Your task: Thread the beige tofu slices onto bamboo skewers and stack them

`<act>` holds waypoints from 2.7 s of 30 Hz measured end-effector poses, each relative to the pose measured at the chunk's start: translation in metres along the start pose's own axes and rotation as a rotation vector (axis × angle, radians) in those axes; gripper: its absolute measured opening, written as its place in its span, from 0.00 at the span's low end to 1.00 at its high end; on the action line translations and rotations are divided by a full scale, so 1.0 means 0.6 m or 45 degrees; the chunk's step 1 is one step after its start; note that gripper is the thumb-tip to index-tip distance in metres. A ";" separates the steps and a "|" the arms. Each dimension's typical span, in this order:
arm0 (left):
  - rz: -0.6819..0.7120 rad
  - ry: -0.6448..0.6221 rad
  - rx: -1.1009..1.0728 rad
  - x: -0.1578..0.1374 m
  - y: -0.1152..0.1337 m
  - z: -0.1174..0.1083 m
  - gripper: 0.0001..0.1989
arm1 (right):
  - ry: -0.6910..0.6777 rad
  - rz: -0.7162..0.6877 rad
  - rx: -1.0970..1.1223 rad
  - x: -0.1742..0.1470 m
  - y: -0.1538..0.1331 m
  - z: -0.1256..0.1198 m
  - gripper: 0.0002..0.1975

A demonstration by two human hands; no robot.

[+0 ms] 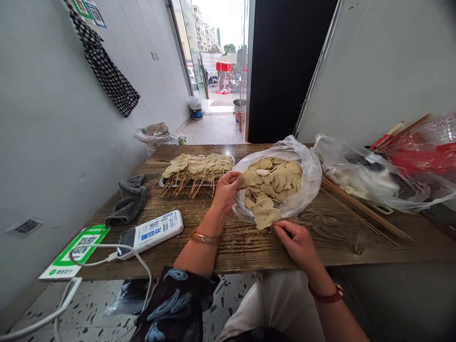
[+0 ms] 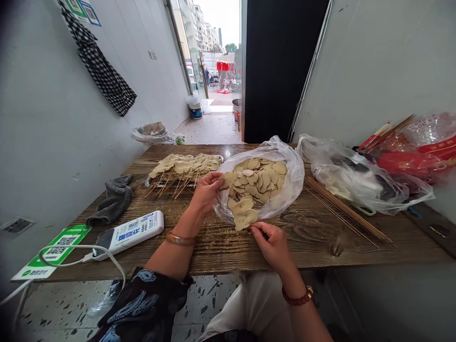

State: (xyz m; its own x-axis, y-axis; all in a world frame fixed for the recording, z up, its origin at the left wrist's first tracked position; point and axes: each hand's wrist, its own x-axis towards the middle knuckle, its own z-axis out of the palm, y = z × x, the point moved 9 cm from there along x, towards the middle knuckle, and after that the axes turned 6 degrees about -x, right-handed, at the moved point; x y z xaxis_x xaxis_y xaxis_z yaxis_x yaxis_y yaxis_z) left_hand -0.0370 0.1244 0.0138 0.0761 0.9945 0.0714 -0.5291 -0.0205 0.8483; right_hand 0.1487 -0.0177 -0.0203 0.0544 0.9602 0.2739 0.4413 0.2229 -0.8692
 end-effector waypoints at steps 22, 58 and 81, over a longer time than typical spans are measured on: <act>0.175 -0.025 0.285 0.001 0.019 0.003 0.11 | -0.035 -0.027 -0.134 -0.003 -0.001 0.004 0.14; 0.263 -0.068 0.529 -0.011 0.010 0.021 0.14 | -0.001 -0.064 -0.213 0.000 -0.001 0.004 0.14; -0.160 -0.015 0.000 -0.014 -0.028 0.006 0.18 | 0.049 -0.097 -0.166 -0.006 -0.009 -0.002 0.12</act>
State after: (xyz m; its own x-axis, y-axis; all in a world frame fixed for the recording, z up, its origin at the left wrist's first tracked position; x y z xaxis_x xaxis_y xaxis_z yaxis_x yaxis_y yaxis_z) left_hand -0.0254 0.1163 0.0007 0.1521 0.9879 -0.0293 -0.5145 0.1044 0.8511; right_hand 0.1474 -0.0223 -0.0161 0.0494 0.9337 0.3545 0.5578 0.2686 -0.7853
